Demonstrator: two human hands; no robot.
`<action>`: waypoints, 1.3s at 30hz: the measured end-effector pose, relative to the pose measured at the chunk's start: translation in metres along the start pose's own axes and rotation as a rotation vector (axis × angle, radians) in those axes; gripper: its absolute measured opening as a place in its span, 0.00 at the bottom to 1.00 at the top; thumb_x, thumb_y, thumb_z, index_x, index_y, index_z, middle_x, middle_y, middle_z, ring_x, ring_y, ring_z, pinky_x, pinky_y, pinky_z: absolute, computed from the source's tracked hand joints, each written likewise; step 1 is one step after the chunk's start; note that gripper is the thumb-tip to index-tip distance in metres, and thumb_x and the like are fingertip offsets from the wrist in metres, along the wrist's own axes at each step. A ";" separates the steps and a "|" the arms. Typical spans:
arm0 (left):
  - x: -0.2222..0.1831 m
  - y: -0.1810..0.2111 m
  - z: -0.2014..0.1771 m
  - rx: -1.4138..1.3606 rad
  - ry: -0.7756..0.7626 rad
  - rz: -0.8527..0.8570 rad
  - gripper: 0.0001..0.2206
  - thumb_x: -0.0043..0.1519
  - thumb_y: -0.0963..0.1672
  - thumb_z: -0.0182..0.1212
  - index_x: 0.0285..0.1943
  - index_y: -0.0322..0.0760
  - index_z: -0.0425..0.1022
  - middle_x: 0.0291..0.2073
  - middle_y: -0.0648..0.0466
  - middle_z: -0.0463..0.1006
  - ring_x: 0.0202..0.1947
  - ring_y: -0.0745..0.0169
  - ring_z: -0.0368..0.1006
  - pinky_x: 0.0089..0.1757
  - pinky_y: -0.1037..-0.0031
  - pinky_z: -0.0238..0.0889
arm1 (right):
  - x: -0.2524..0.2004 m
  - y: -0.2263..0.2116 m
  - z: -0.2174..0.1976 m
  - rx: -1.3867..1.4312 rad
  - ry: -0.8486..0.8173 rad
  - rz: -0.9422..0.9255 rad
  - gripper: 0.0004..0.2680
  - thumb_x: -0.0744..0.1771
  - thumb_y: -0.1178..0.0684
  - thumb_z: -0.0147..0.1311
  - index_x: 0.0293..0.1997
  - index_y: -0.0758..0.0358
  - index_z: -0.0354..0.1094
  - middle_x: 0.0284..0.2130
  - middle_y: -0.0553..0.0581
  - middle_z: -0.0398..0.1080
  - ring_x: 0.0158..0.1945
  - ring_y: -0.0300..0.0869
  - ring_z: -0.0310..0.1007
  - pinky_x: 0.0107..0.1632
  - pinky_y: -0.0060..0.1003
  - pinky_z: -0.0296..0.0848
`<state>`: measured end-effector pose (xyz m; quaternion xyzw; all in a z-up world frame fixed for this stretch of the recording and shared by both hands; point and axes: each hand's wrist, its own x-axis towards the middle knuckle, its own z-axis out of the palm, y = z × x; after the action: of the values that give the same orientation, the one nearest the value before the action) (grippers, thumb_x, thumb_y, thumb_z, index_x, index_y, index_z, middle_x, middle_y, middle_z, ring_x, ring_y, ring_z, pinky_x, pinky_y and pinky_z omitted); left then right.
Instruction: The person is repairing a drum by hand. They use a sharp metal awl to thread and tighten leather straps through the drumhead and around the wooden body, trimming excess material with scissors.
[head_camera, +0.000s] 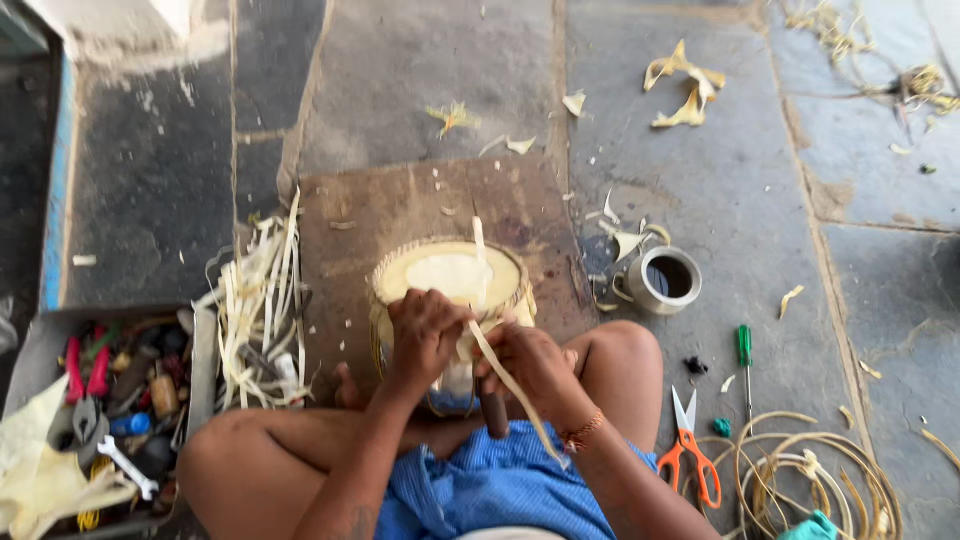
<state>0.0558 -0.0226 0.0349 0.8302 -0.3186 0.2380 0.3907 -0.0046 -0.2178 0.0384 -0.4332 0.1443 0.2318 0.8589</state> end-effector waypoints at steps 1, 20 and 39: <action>0.003 -0.001 0.000 -0.015 0.015 -0.005 0.05 0.62 0.43 0.63 0.44 0.52 0.78 0.31 0.61 0.70 0.40 0.58 0.65 0.47 0.63 0.52 | 0.008 -0.003 0.004 -0.023 -0.011 -0.018 0.13 0.70 0.49 0.44 0.45 0.72 0.69 0.26 0.59 0.75 0.23 0.42 0.75 0.28 0.32 0.74; 0.011 0.001 0.027 0.000 0.178 -0.275 0.09 0.62 0.43 0.64 0.48 0.39 0.71 0.38 0.56 0.71 0.33 0.58 0.67 0.43 0.62 0.56 | -0.040 -0.025 -0.005 -0.719 0.115 -0.756 0.08 0.67 0.56 0.63 0.47 0.69 0.77 0.33 0.50 0.62 0.37 0.35 0.64 0.38 0.31 0.65; 0.021 0.000 0.011 -0.094 -0.049 -0.242 0.10 0.59 0.49 0.69 0.33 0.42 0.80 0.27 0.58 0.78 0.34 0.57 0.70 0.42 0.64 0.58 | 0.014 -0.033 0.026 -1.262 0.187 -0.920 0.22 0.63 0.69 0.53 0.63 0.56 0.71 0.36 0.57 0.72 0.37 0.42 0.76 0.42 0.34 0.76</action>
<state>0.0722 -0.0390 0.0419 0.8489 -0.2363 0.1533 0.4472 0.0261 -0.2097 0.0699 -0.8730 -0.1368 -0.1464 0.4447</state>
